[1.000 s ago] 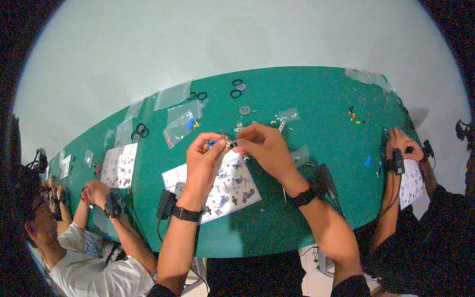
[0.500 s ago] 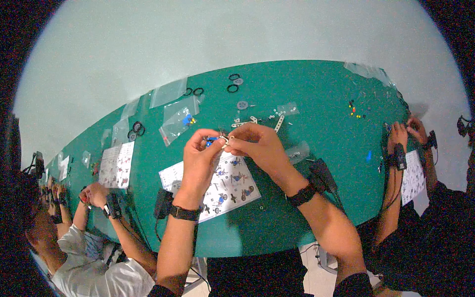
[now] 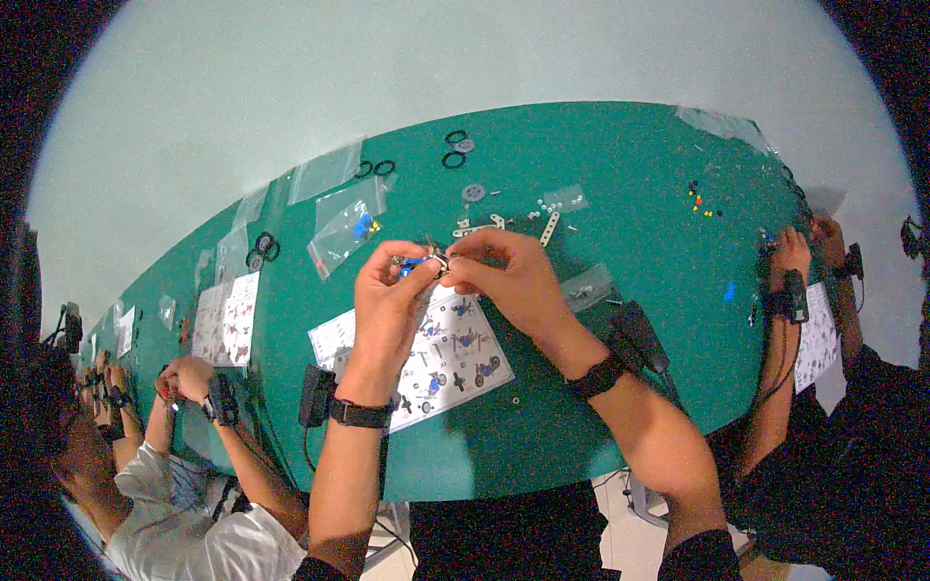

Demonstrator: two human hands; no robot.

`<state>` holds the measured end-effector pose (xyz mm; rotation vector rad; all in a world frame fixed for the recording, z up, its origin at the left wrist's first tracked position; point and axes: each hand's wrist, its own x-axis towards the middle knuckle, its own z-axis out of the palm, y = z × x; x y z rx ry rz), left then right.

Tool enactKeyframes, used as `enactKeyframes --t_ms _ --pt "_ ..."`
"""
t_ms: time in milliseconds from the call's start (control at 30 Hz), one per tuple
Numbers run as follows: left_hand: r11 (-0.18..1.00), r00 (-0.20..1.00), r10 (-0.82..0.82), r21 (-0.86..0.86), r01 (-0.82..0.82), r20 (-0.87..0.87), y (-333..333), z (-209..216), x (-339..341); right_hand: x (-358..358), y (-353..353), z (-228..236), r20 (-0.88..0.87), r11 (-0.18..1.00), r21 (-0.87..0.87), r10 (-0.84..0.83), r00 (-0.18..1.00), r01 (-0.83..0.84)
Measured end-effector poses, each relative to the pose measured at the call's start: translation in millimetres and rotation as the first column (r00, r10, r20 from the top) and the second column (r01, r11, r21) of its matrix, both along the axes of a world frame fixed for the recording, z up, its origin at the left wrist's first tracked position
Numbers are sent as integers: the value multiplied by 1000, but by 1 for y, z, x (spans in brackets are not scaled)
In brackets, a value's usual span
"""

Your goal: The person assembles a toy motorcycle by joining a blue plastic piece to a metal frame with a screw and nut. They pick up the instruction manual to read it, then pick up a small wrench to continue the assembly.

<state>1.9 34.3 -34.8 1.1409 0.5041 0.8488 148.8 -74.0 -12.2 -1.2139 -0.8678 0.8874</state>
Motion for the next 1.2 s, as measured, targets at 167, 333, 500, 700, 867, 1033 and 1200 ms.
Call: enactKeyframes --t_ms 167,333,500,700,867,1033,1200 --pt "999 997 23 46 -20 -69 -5 5 0 -2 1 0 -58 1000 -5 -27 998 27" --pt "998 983 35 58 -25 -178 -4 7 -3 1 1 -1 21 999 -20 -33 999 33" --pt "990 992 55 135 -39 -113 -4 7 -1 3 1 1 61 999 7 -51 997 51" --pt "998 988 35 63 -26 -153 0 6 -4 3 1 1 171 997 30 -77 982 73" --pt "987 969 80 153 -45 -234 1 9 -5 2 0 1 197 994 58 -104 975 95" --pt "978 970 105 198 -61 -220 -1 10 -4 1 1 -1 163 993 81 -103 981 91" --pt "978 975 105 198 -66 -194 -1 12 -4 3 1 0 195 997 30 -80 978 76"
